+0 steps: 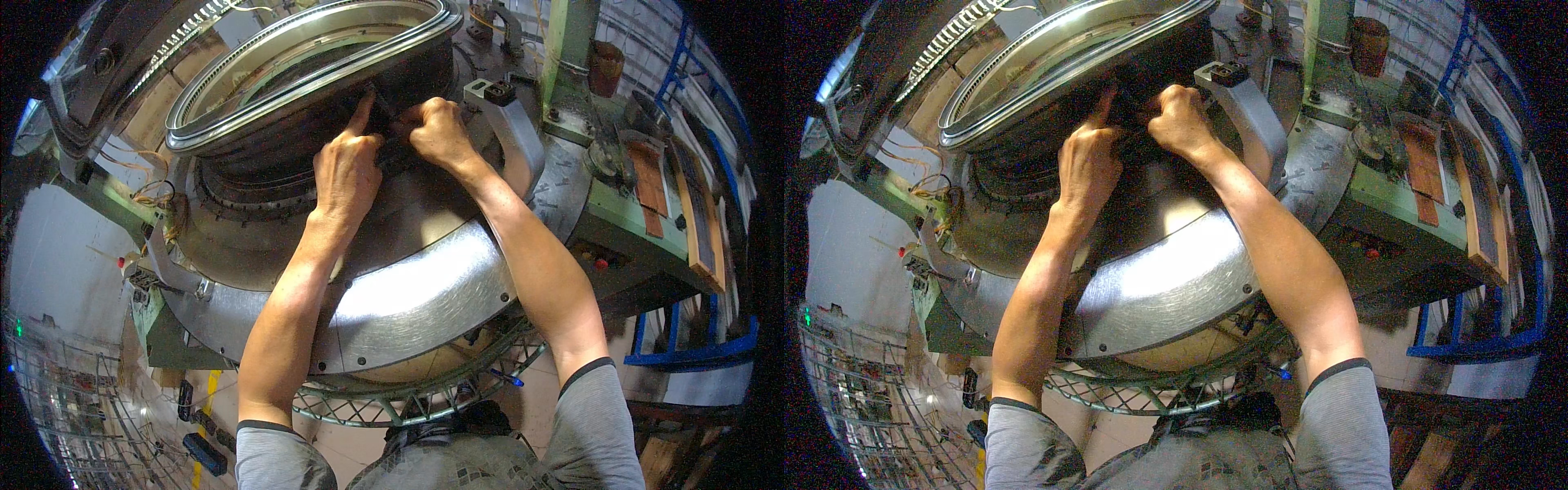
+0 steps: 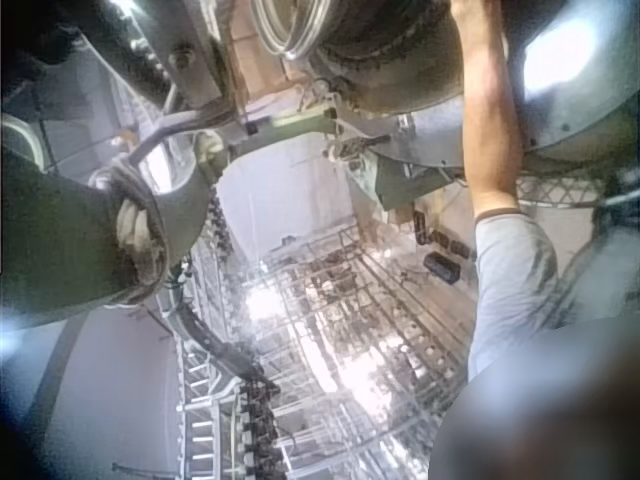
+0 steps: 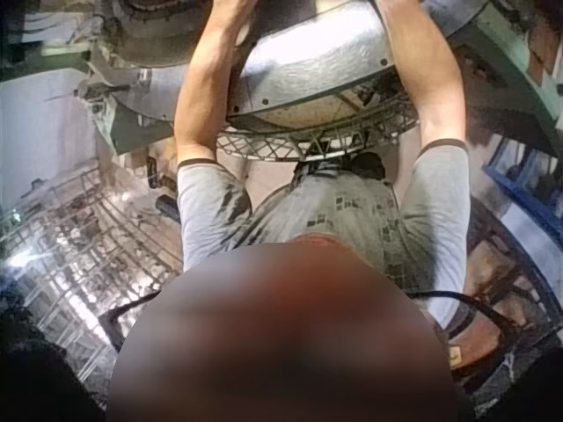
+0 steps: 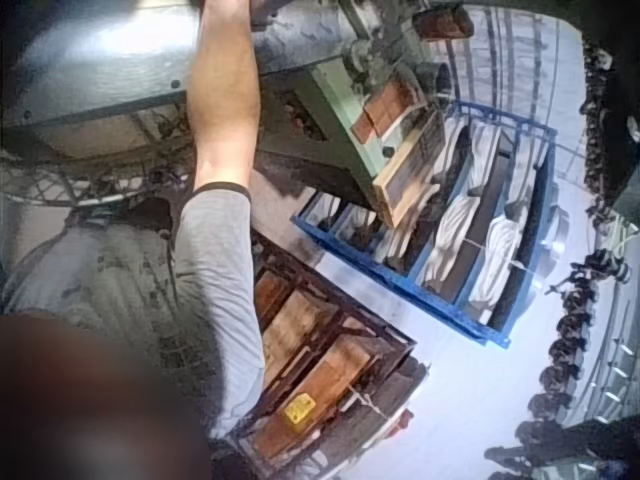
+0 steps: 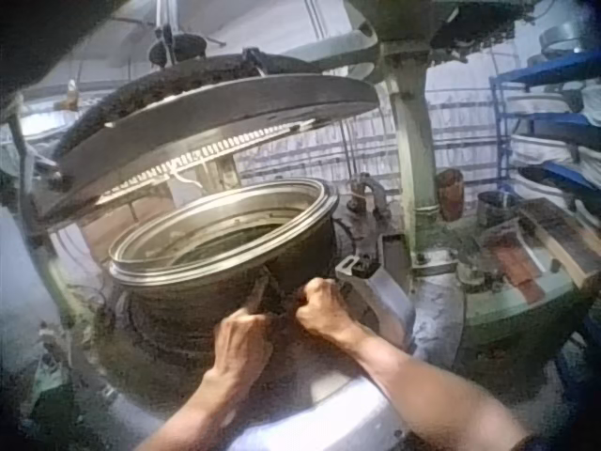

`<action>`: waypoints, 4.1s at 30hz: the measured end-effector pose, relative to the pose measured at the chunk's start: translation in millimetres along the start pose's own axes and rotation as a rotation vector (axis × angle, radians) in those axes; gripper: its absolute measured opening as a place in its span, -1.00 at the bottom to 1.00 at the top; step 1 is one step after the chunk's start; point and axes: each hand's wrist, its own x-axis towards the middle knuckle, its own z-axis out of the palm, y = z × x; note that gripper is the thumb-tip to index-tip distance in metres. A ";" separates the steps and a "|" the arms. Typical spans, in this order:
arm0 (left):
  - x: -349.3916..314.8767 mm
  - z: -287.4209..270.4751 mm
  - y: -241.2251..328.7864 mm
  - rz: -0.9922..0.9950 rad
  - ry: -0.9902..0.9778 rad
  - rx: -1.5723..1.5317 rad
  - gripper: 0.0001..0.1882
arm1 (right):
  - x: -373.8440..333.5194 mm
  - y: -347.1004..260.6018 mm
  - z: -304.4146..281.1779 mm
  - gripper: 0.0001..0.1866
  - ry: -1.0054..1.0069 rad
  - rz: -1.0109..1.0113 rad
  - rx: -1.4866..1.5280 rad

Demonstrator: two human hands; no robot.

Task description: The person repeatedly inserts small rectangular metal pieces into slots around the rim of a large circular metal component. They retrieve pieces from a nearby wooden tray, align them by hand, and press them into place along the circumference.

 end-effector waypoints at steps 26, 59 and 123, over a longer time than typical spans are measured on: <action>1.5 4.9 -3.0 0.010 0.008 -0.048 -0.78 | 0.0 -6.6 -2.8 -0.77 -0.012 0.042 0.007; 13.6 -19.2 11.1 -0.107 -0.160 0.286 -0.57 | -7.5 3.7 27.4 -0.84 0.084 0.039 0.146; 25.7 -53.0 -39.4 0.128 -0.404 0.407 -0.88 | -11.4 -5.8 32.6 -0.61 0.072 0.082 -0.160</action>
